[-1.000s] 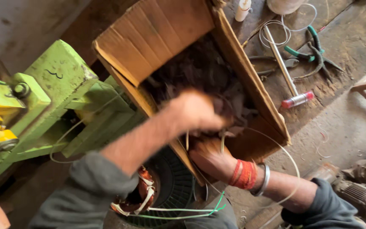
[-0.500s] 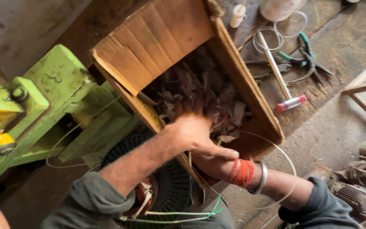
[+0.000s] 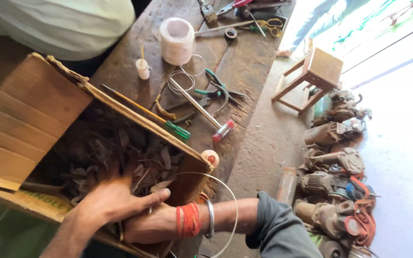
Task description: The person repairs an electric motor stator by stripping insulation from wires, twisting them together, and wrapping them with white tape. The person uses pliers to cut tape and handles multiple colored wires during the process.
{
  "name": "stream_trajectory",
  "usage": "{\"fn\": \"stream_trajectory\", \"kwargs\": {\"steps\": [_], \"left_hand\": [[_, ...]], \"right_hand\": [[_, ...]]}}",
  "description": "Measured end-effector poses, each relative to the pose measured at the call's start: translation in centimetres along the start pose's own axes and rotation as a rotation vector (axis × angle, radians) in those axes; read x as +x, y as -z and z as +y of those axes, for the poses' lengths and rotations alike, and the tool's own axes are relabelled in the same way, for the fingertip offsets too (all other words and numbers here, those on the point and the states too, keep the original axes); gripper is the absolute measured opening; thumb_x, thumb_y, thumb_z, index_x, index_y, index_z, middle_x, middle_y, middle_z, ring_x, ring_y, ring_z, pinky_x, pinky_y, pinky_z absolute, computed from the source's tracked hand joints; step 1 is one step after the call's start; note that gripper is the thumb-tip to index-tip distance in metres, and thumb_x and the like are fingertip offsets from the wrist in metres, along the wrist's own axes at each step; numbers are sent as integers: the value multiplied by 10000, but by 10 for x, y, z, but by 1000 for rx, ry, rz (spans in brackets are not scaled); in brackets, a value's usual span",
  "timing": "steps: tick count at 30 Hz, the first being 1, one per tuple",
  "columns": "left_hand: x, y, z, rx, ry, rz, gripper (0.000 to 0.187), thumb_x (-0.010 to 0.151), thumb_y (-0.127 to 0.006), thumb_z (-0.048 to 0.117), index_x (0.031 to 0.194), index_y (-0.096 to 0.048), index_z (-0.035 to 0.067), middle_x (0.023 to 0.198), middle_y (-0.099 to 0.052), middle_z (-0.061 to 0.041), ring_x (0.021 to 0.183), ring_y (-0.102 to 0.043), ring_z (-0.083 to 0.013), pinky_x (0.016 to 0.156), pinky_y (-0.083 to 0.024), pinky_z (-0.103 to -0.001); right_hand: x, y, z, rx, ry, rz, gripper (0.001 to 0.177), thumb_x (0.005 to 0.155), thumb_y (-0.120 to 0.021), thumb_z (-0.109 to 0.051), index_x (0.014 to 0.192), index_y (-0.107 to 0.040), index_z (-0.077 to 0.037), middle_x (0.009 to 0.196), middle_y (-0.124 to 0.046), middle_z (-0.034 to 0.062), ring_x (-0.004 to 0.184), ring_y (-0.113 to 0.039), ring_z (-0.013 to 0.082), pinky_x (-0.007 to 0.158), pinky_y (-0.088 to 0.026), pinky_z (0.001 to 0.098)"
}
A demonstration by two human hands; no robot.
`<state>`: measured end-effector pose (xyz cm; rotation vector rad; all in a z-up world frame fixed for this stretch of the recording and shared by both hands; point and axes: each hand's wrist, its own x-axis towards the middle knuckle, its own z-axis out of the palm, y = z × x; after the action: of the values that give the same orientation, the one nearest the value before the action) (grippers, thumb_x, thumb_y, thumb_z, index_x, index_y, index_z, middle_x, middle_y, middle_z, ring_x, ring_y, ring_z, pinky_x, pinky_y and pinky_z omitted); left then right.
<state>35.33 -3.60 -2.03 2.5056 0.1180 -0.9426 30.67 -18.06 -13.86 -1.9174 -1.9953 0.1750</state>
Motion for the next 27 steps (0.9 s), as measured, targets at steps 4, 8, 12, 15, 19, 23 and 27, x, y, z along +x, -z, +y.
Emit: {"fn": "stream_trajectory", "kwargs": {"steps": [4,8,12,15,19,23,27], "left_hand": [[5,-6,-10,15,32,-16,1235,711,-538,898,1614,-104,177,1640,-2,-294,1503,-92,-486,1202,-166,-520],[12,-13,-26,-106,45,-41,1156,752,-390,897,1629,-194,170,1632,-204,-297,1492,-283,-467,1197,-308,-500],[20,-14,-50,-311,1,-86,1171,835,-301,903,1699,-100,138,1509,-494,-301,1398,-511,-413,1121,-436,-477],[24,-13,-61,-564,54,-88,1136,791,-209,891,1538,-385,53,1409,-604,-234,1363,-578,-338,1075,-501,-442],[16,-4,-62,-788,31,58,1189,794,-99,890,1459,-495,-11,1349,-661,-235,1313,-543,-313,1090,-427,-417],[1,11,-55,-906,-32,36,1173,812,-165,892,1518,-417,-11,1519,-503,-197,1457,-423,-308,1129,-357,-410],[-5,23,-41,-552,-22,133,1129,840,-281,875,1627,-187,71,1549,-410,-242,1478,-348,-351,1147,-318,-429]], "right_hand": [[0,39,5,71,94,153,165,726,-699,-218,775,-704,-61,796,-648,105,787,-645,288,692,-528,432],[-10,80,6,118,187,399,404,686,-724,-233,998,-802,11,1029,-743,154,703,-639,243,581,-507,378],[-6,107,8,57,134,749,214,872,-764,-178,1046,-741,-54,1236,-669,165,1042,-703,298,913,-572,419],[0,115,3,37,-92,727,307,869,-761,-158,1152,-763,-38,1311,-620,128,1168,-675,302,1077,-519,491],[10,115,-5,71,-377,709,512,915,-781,-210,1370,-595,-69,1399,-509,134,1341,-588,341,1156,-401,527],[10,106,-2,196,-568,393,952,737,-797,-332,1533,-427,36,1543,-368,356,1325,-477,534,1052,-425,592],[10,88,1,24,-541,225,826,754,-728,-269,1499,-493,-2,1519,-416,365,1263,-548,511,986,-485,574]]}}
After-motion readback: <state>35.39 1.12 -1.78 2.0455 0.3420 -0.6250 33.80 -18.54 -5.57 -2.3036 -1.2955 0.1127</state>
